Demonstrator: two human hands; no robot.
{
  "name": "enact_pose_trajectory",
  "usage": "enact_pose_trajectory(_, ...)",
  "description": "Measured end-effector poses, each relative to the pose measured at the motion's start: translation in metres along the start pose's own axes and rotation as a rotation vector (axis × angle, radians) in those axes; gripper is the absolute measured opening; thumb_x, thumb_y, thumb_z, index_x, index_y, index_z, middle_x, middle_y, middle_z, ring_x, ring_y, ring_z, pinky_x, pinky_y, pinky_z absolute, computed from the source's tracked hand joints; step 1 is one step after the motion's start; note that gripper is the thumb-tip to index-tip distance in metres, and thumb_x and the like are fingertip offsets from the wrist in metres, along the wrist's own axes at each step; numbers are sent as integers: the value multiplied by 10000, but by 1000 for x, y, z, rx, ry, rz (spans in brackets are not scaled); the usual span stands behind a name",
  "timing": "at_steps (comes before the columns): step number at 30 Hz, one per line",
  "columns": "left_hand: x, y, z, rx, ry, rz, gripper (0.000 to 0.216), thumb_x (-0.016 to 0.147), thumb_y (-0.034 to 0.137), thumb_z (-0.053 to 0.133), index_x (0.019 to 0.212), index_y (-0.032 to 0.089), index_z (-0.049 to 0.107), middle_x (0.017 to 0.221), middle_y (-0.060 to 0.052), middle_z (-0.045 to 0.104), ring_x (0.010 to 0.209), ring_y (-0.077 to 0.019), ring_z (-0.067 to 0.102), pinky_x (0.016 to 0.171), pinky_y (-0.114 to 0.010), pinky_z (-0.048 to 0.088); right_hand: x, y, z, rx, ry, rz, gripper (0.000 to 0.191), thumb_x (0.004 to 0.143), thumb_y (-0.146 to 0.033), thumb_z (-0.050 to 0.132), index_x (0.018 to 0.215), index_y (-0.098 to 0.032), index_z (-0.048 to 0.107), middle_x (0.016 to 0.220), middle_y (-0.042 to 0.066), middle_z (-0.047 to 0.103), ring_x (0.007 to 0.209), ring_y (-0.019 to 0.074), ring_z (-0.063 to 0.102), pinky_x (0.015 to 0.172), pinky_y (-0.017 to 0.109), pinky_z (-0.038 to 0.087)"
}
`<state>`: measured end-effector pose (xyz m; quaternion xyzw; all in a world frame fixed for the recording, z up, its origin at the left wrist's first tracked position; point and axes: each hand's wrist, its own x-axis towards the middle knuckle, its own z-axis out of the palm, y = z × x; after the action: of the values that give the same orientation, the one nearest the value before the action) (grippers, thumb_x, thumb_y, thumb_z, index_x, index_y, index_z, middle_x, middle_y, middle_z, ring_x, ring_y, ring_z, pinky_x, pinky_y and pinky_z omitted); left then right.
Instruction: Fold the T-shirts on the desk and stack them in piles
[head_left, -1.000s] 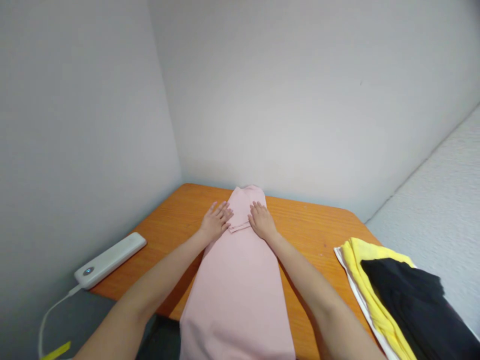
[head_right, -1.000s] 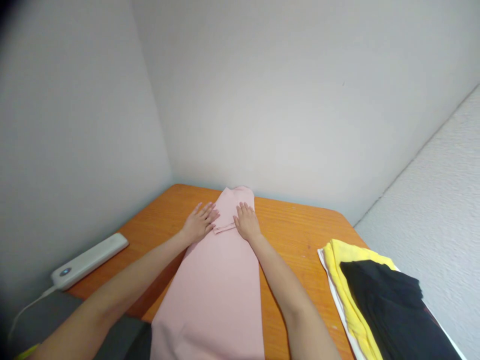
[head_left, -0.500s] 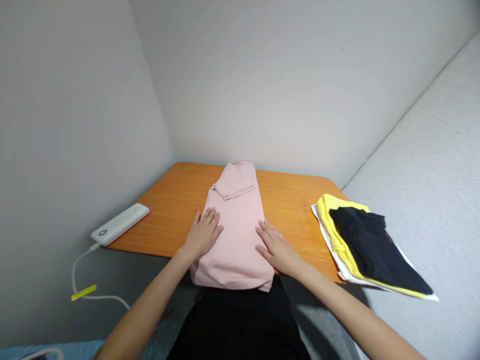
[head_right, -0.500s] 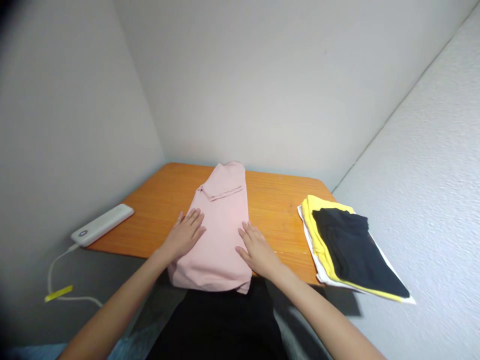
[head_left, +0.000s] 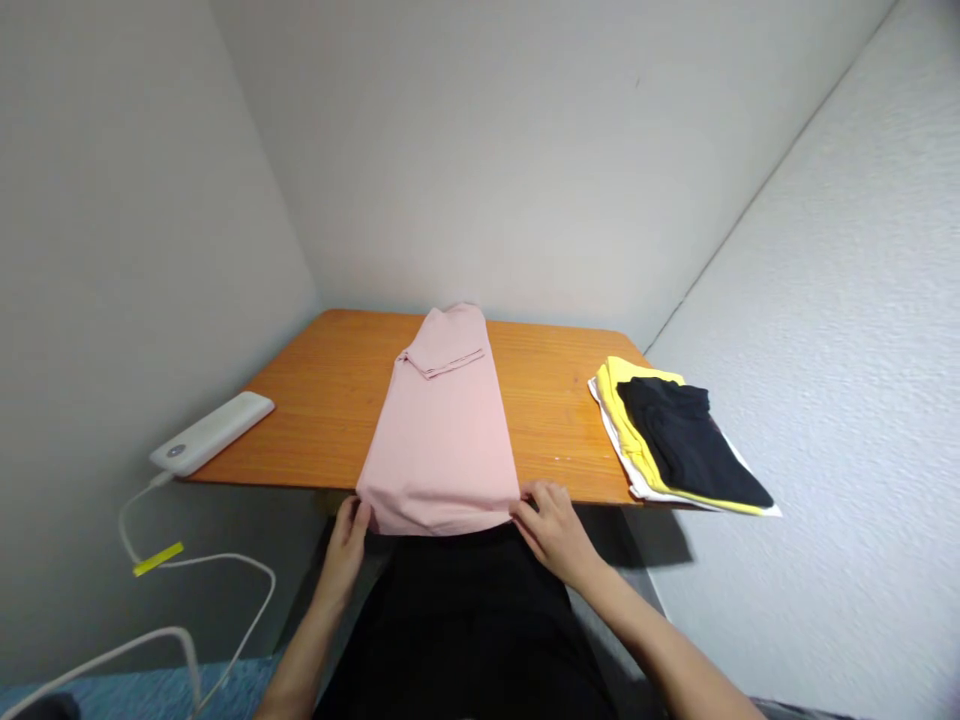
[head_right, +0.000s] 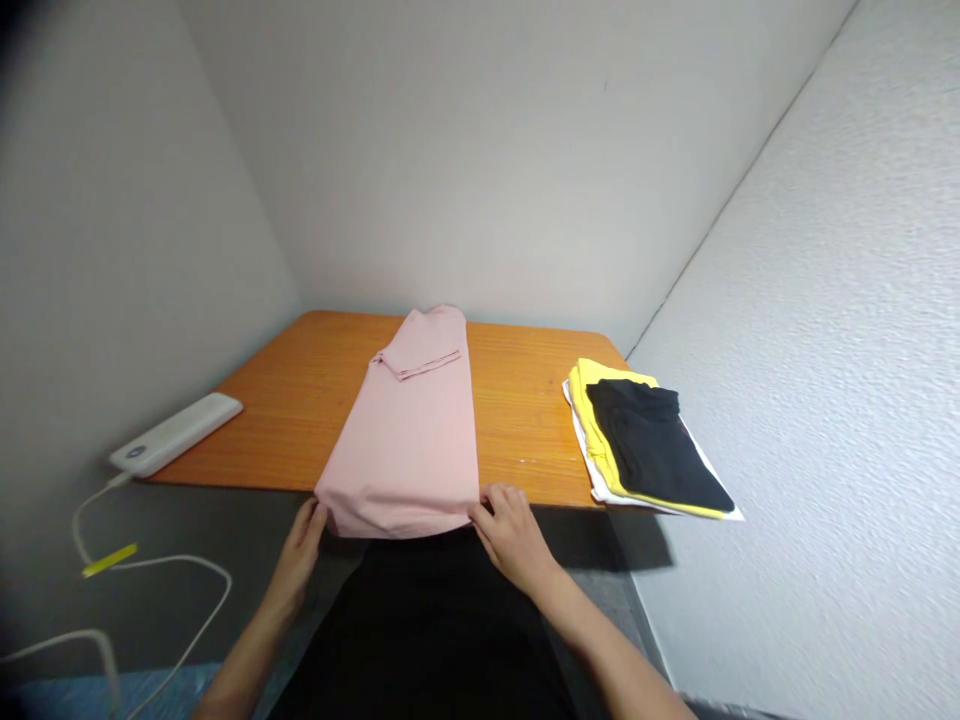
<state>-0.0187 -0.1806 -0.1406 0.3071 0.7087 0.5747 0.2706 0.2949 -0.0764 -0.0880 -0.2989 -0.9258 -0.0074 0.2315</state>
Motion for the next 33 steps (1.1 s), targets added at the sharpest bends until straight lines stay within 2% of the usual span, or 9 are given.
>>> enact_pose_trajectory(4,3,10,-11,-65,-232,-31,570,751,587,663,1099,136,634,1052,-95,692,1075,-289,612,938,-373,473,-5,-4,-2,-38,87,-178,152,939,-119,462,907,-172,601,1063,110,587,973,242,508,816,383,410)
enact_pose_trajectory(8,-8,18,-16,-116,-254,-48,567,788,564,644,1145,123,627,1085,-99,699,1065,-281,623,905,-339,488,-14,-14,-5,35,192,-224,171,917,-71,463,807,-180,536,813,60,582,730,176,510,668,308,402)
enact_pose_trajectory(13,-18,26,-17,-157,-348,-63,538,841,528,606,1210,137,596,1137,-98,686,1011,-251,642,901,-332,490,-35,-28,-3,134,330,-80,140,911,-64,474,884,-197,510,670,-5,512,595,147,475,562,269,338)
enact_pose_trajectory(16,-21,27,-19,-144,-346,-53,528,843,535,597,1199,145,611,1120,-95,692,1006,-252,642,899,-334,491,-54,-34,7,252,186,37,129,934,-112,448,869,-212,495,682,-13,526,595,135,499,567,254,354)
enact_pose_trajectory(19,-20,24,-22,-98,-333,-49,536,805,583,610,1106,143,668,1058,-97,711,975,-268,650,878,-344,500,-62,-33,19,361,68,320,123,932,-280,533,849,-222,463,701,-18,534,587,136,511,560,249,387)
enact_pose_trajectory(22,-17,20,-24,-72,-337,-45,528,788,618,601,1006,147,695,1010,-92,720,971,-278,653,897,-358,494,-54,-28,30,516,162,589,238,922,-445,534,887,-228,444,843,40,599,745,191,592,654,294,467)
enact_pose_trajectory(25,-16,19,-24,-79,-358,-40,510,759,629,627,941,155,676,966,-85,723,945,-281,664,853,-349,513,-39,-30,38,748,236,631,279,924,-500,495,880,-239,406,929,61,612,871,215,609,774,340,492)
enact_pose_trajectory(28,-22,23,-26,-162,-351,-73,516,715,599,695,1000,182,590,917,-81,729,859,-272,689,750,-350,544,-30,-41,39,837,256,638,306,893,-526,527,854,-244,414,785,3,559,718,180,579,681,298,496)
enact_pose_trajectory(33,-41,46,-45,-252,-259,-56,534,727,531,716,1148,239,567,946,-68,738,867,-269,692,755,-385,557,-24,-52,-7,964,150,628,342,879,-544,516,952,-221,606,821,41,630,739,204,609,674,305,521)
